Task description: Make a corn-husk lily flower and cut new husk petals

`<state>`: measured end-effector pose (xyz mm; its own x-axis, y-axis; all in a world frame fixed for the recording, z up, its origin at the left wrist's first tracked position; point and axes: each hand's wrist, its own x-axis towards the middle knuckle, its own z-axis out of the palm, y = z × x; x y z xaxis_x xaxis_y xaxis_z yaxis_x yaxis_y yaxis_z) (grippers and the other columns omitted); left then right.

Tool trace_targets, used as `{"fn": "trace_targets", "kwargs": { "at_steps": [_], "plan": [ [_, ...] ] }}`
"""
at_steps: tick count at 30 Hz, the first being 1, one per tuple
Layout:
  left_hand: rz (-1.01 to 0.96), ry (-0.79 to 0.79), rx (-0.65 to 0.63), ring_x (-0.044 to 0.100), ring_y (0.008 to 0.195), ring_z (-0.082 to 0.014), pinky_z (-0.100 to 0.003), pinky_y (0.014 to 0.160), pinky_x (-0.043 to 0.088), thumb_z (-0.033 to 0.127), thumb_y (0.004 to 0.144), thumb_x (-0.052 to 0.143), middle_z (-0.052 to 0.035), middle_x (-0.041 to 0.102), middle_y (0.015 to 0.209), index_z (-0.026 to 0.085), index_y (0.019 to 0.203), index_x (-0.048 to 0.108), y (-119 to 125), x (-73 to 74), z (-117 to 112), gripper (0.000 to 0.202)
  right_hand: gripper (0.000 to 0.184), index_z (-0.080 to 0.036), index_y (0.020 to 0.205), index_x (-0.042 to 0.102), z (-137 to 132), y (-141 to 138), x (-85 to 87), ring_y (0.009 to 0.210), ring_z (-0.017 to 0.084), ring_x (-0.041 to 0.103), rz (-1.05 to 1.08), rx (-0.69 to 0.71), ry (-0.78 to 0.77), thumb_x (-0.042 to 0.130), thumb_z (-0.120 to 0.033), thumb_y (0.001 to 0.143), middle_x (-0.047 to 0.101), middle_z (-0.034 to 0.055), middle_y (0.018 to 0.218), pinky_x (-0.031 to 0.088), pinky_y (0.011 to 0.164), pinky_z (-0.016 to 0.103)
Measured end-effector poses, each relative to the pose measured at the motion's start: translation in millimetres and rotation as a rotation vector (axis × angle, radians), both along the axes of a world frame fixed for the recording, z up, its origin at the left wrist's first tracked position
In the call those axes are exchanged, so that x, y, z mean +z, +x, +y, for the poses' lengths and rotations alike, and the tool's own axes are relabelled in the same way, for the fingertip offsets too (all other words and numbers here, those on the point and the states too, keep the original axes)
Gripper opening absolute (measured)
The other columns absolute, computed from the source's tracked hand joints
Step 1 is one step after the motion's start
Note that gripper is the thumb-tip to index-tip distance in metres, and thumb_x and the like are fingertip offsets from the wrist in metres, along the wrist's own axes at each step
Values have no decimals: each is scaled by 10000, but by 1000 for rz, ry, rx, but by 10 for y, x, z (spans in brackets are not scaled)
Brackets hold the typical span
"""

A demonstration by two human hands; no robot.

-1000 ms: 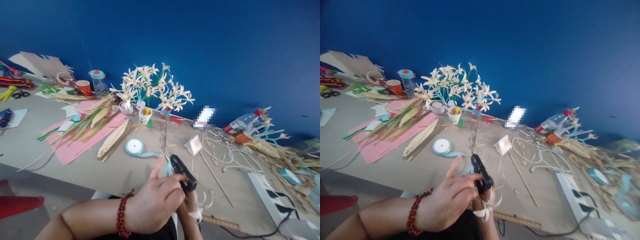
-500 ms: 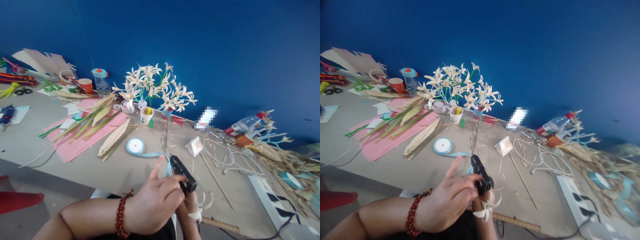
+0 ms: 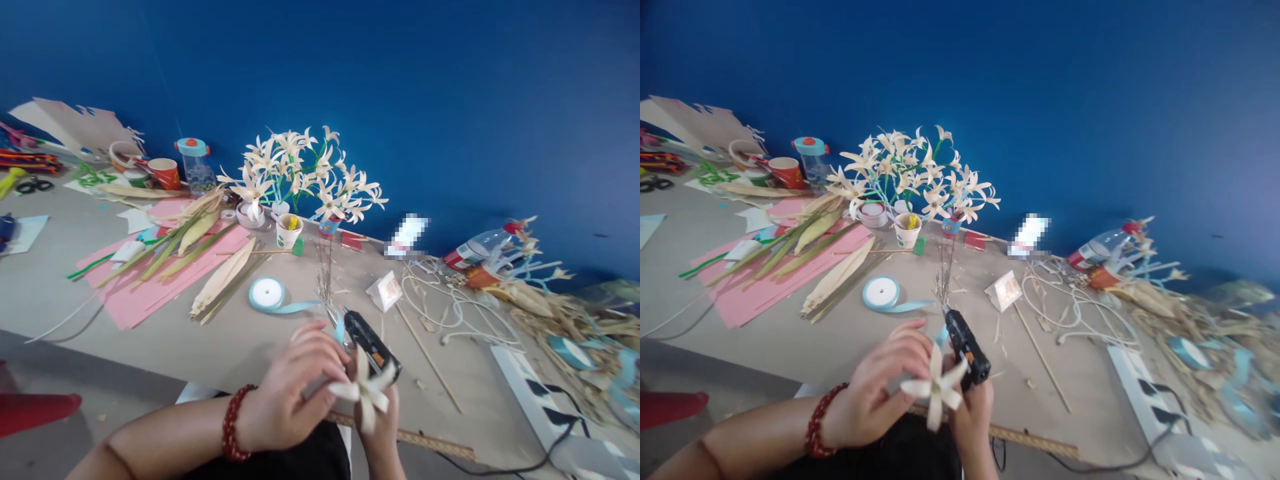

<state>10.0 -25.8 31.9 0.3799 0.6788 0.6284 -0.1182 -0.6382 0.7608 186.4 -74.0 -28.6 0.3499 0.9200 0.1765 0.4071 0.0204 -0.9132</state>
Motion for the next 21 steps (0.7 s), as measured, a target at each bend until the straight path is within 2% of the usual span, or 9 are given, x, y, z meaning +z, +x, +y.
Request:
{"fn": "trace_targets", "kwargs": {
  "at_steps": [2, 4, 6, 8, 10, 14, 21],
  "plan": [
    [-101, -320, 13, 634, 873, -196, -371, 911, 479, 212, 901, 578, -72, 672, 868, 177, 873, 620, -5, -117, 79, 62, 337, -174, 844, 686, -29, -55, 68, 503, 191, 621, 86, -23, 6, 607, -500, 871, 651, 36, 589, 515, 459, 277],
    [-218, -654, 38, 605, 802, -173, -288, 744, 482, 307, 890, 621, -59, 659, 844, 171, 821, 606, 7, -240, 185, 153, 322, -153, 850, 669, -46, -100, 139, 470, 158, 586, 182, -32, 2, 628, -471, 878, 635, 25, 584, 500, 442, 255],
    [-307, -887, 62, 568, 730, -143, -252, 691, 446, 352, 827, 699, -27, 633, 767, 163, 770, 601, 33, -339, 289, 221, 310, -145, 875, 664, -57, -126, 200, 478, 150, 580, 221, -20, 0, 648, -454, 874, 626, 21, 589, 503, 451, 251],
    [-361, -1019, 34, 555, 711, -131, -241, 691, 426, 366, 771, 751, -19, 628, 739, 152, 726, 606, 63, -397, 361, 263, 311, -145, 911, 663, -74, -134, 242, 479, 150, 575, 227, -1, -13, 650, -453, 874, 619, 16, 587, 503, 452, 253],
    [-392, -1094, -24, 563, 710, -133, -242, 697, 418, 373, 743, 772, -25, 641, 732, 147, 697, 606, 90, -415, 388, 285, 310, -151, 904, 669, -95, -135, 264, 481, 152, 572, 227, 34, -32, 647, -459, 872, 616, 15, 587, 500, 455, 255],
    [-429, -1144, -111, 571, 691, -135, -259, 710, 419, 366, 735, 779, -33, 667, 720, 146, 691, 615, 118, -390, 361, 278, 322, -160, 747, 673, -123, -170, 287, 479, 143, 565, 225, 82, -60, 649, -459, 863, 610, 22, 575, 487, 457, 242],
    [-495, -1185, -243, 570, 703, -140, -275, 728, 415, 311, 751, 762, -26, 637, 696, 147, 681, 612, 114, -385, 323, 234, 290, -163, 820, 668, -83, -277, 302, 482, 131, 555, 265, 34, -72, 674, -452, 845, 610, 8, 593, 482, 460, 236]
  ]
}}
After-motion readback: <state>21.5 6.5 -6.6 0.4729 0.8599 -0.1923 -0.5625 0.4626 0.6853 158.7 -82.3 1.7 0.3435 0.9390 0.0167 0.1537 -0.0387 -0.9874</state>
